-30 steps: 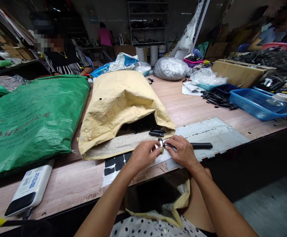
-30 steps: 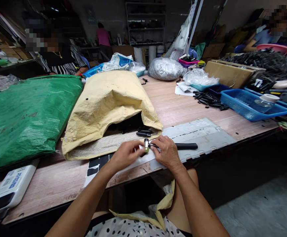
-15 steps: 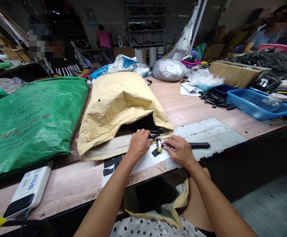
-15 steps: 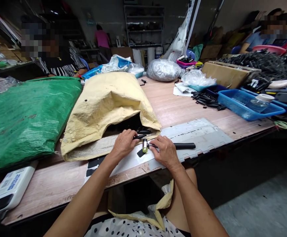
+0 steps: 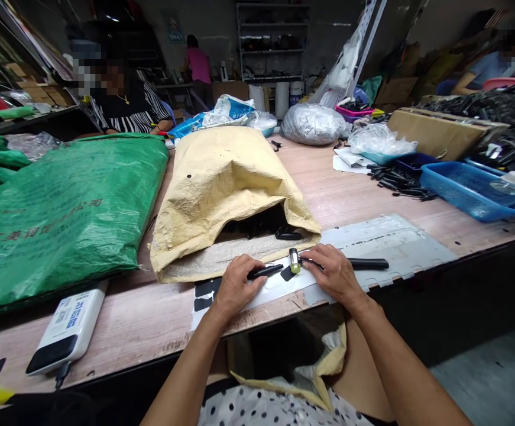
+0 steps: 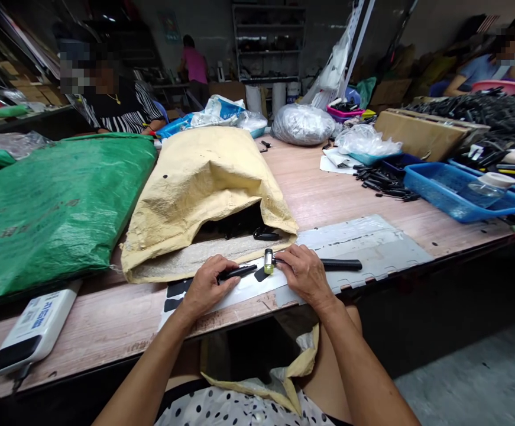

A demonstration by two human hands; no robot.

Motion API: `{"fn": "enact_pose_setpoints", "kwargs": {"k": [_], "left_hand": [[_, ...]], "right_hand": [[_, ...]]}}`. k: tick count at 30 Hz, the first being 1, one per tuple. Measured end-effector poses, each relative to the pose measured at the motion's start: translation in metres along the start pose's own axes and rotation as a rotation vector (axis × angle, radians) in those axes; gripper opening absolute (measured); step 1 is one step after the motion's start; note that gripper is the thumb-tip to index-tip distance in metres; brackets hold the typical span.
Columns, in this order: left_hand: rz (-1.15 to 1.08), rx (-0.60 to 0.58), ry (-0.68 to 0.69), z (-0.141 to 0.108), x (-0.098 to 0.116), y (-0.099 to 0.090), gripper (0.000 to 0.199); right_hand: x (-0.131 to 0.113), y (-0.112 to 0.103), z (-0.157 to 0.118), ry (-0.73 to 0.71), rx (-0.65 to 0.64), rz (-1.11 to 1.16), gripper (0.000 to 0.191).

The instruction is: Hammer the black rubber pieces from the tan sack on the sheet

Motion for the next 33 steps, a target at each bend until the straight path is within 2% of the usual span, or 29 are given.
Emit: {"fn": "enact_pose_setpoints", "kwargs": {"k": [4, 8, 13, 17, 23, 30, 33], "left_hand": [[-0.065, 0.019, -0.033, 0.002, -0.002, -0.004, 0.018], [-0.109, 0.018, -0.079, 0.003, -0.006, -0.003, 0.017], [-0.15, 0.028, -0.128, 0.003, -0.01, -0.001, 0.022], [-0.13, 0.045, -0.123, 0.004, -0.011, -0.001, 0.014], [-0.125, 0.046, -0.114, 0.004, -0.011, -0.001, 0.012], [-0.126, 0.055, -0.126, 0.003, -0.011, 0.0, 0.023], [-0.105, 0.059, -0.125, 0.002, -0.011, 0.0, 0.021]], "right_hand": [[-0.013, -0.013, 0.004, -0.035, 0.046, 0.012, 0.023], [-0.04, -0.023, 0.011, -0.073, 0.078, 0.111, 0.027], [-0.075, -0.015, 0.017, -0.103, 0.037, 0.178, 0.026], [-0.091, -0.009, 0.017, -0.116, 0.053, 0.167, 0.027], [-0.092, 0.004, 0.016, -0.102, 0.011, 0.132, 0.029], [-0.074, -0.014, 0.013, -0.026, 0.126, 0.156, 0.026], [-0.074, -0.007, 0.01, -0.037, 0.077, 0.133, 0.026]]}}
Point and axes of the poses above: each hand's wrist, its own z-axis towards the middle knuckle, its own y-axis out of the palm, x = y × z, the point moved 9 cm from there along z, towards the middle knuckle, and after that the axes turned 1 degree about x, right-handed, at the moved point
